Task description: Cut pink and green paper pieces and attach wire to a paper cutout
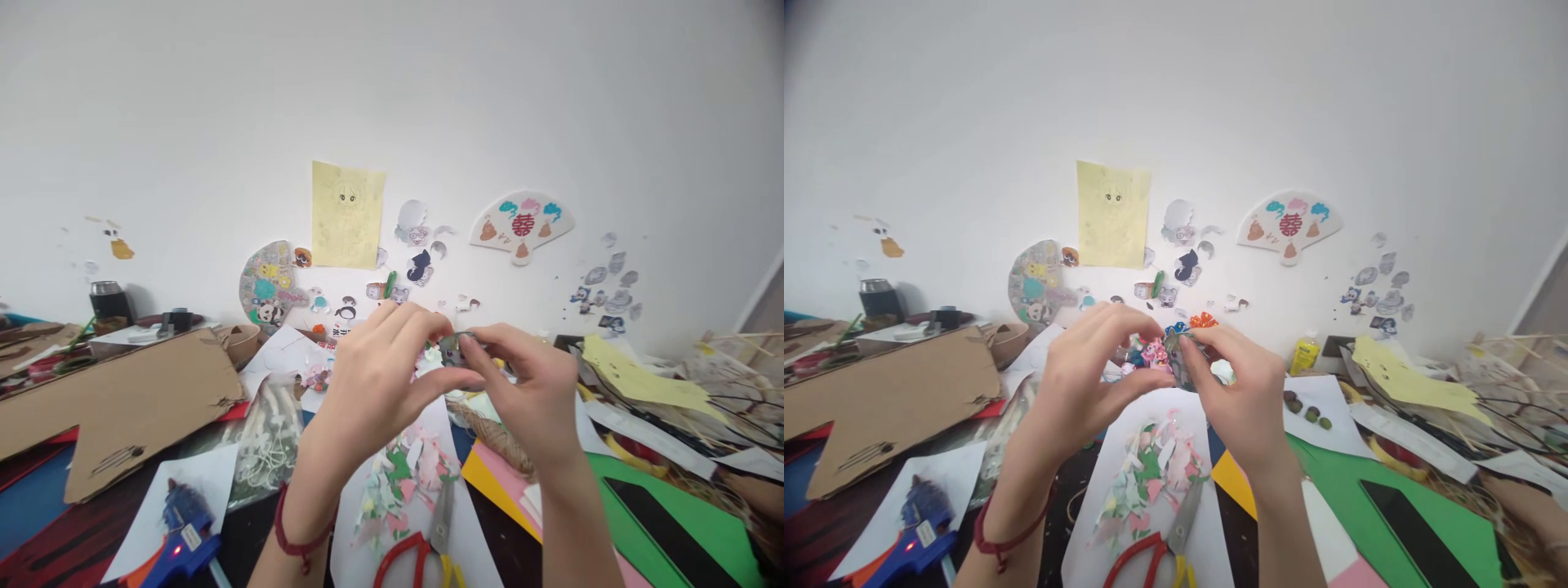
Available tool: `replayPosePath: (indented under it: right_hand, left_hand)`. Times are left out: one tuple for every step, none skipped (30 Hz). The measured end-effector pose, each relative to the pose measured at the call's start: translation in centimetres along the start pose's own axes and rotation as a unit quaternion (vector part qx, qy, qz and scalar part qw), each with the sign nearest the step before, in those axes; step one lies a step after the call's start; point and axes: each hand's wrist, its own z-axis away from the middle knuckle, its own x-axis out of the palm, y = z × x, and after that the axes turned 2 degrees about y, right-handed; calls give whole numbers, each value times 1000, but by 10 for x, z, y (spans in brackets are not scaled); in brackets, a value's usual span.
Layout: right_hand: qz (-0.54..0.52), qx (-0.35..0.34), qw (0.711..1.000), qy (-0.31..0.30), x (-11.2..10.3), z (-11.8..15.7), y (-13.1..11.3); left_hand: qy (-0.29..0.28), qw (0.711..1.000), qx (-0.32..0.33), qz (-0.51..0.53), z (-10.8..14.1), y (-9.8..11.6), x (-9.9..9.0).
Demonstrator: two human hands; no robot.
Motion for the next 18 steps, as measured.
replayPosePath:
  right_hand:
    - [11, -17, 1000, 7, 0, 0, -1]
    - [24, -33, 999, 14, 0, 0, -1]
    - [36, -48, 998, 21, 1, 0, -2]
    - [47, -62, 997, 29, 1, 0, -3]
    - [58, -75, 995, 37, 1, -1, -4]
    - [68, -87, 993, 46, 1, -1, -5]
    - [76, -96, 991, 53, 1, -1, -5]
    - [83, -103, 989, 59, 0, -1, -6]
    - [88, -109, 988, 62, 0, -2, -6]
    - [92, -112, 987, 63, -1, -2, -6]
    - [93, -113, 987, 64, -1, -2, -6]
    - [91, -112, 987, 65, -2, -2, -6]
    - [88, -108, 988, 64, -2, -2, -6]
    - [84, -104, 989, 65, -2, -1, -5]
    - [78, -98, 990, 64, -2, -1, -4]
    - [72, -92, 991, 62, -3, -1, -3]
    - [66, -86, 992, 60, -3, -1, -2]
    - [61, -80, 993, 58, -3, -1, -2]
  left_hand:
    - [0, 999, 27, -43, 0, 2, 0]
    - [1, 995, 51, -90, 0, 5, 0]
    - [5, 988, 71, -134, 1, 7, 1]
    - [9, 981, 87, -173, 1, 8, 2]
    - [14, 974, 98, -203, 1, 10, 3]
    - [21, 968, 107, -227, 0, 10, 4]
    - [29, 963, 116, -243, 0, 11, 5]
    - [34, 958, 127, -254, 0, 11, 6]
    - [39, 955, 139, -260, 0, 10, 6]
    - [43, 952, 150, -264, 0, 10, 7]
    - [48, 949, 161, -266, 0, 9, 7]
    - [52, 947, 170, -266, -1, 9, 7]
    - [55, 946, 179, -266, 0, 9, 7]
    - [59, 945, 185, -265, 0, 8, 7]
    - [63, 944, 189, -263, 0, 8, 7]
    - [65, 944, 193, -259, 0, 8, 7]
    - [68, 944, 196, -255, 1, 8, 7]
    - [70, 945, 198, -250, 2, 8, 7]
